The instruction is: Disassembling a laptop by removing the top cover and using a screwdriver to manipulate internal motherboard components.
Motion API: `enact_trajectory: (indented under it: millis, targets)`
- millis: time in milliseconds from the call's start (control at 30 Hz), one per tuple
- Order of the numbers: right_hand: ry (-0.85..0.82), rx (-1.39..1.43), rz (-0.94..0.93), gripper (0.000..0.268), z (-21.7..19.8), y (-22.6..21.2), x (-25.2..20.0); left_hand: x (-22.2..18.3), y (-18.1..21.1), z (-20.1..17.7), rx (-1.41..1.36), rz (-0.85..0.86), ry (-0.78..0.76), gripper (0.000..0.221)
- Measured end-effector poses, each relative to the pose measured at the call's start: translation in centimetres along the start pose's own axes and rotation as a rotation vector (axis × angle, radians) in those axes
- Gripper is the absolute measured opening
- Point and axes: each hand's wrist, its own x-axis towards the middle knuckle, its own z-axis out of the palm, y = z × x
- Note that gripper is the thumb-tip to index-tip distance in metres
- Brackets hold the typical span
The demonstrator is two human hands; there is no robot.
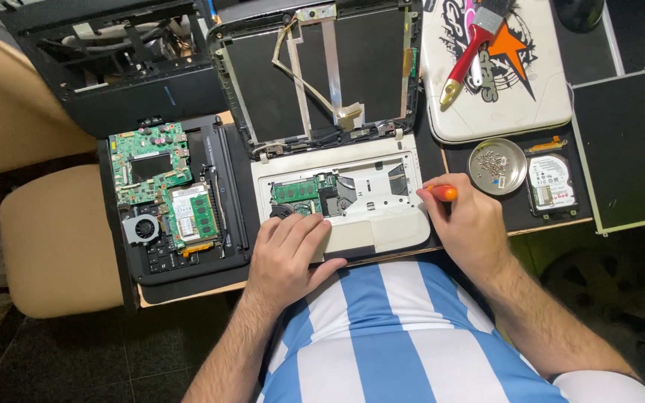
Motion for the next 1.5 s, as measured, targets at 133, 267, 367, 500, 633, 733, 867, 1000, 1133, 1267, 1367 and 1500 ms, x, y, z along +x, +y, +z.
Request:
enact_trajectory:
  millis: [133,267,367,500,633,733,867,1000,1133,1267,1367,1500]
  targets:
    - [-0.085,-0.038,0.041,0.025,-1.2,-0.5,1.0,0.0,0.0,-0.1,0.005,-0.005,-0.011,0.068]
    - [-0.099,0.245,0.206,0.029,0.0,2.0,0.9,0.2,0.1,-0.4,-0.016,-0.007,-0.017,0.067]
    - [-0.081,0.526,0.340,0.028,0.9,2.7,0.6,0.4,0.0,-0.5,-0.025,-0.007,-0.021,0.066]
    - [-0.048,0.714,0.368,0.029,1.7,3.8,-0.1,0.5,0.1,-0.5,-0.013,0.016,-0.014,0.068]
    - [-0.020,0.741,0.337,0.027,1.8,4.1,-0.3,0.6,0.1,-0.5,0.008,0.040,-0.003,0.067]
    - [-0.053,0.668,0.343,0.029,-0.3,2.8,0.4,0.6,0.0,-0.4,0.032,0.066,0.006,0.068]
    - [-0.397,-0.029,0.322,0.044,-3.5,1.1,2.4,0.7,0.1,-0.7,0.045,0.086,0.012,0.068]
    - [-0.525,-0.388,0.155,0.059,-4.2,-1.0,3.7,0.6,0.1,-0.6,0.042,0.080,0.017,0.069]
    - [-0.503,-0.404,0.081,0.053,-5.3,-3.0,4.6,0.5,0.3,-0.5,0.026,0.060,0.021,0.070]
    - [-0.385,-0.270,-0.237,0.053,-5.0,-3.2,4.3,0.5,0.2,-0.4,0.010,0.035,0.028,0.073]
    - [-0.407,-0.231,-0.528,0.074,-3.3,-4.0,4.0,0.6,0.2,-0.5,0.025,0.037,0.037,0.075]
    - [-0.597,-0.439,-0.643,0.088,-1.8,-5.4,4.6,0.4,0.2,-0.7,0.046,0.032,0.057,0.076]
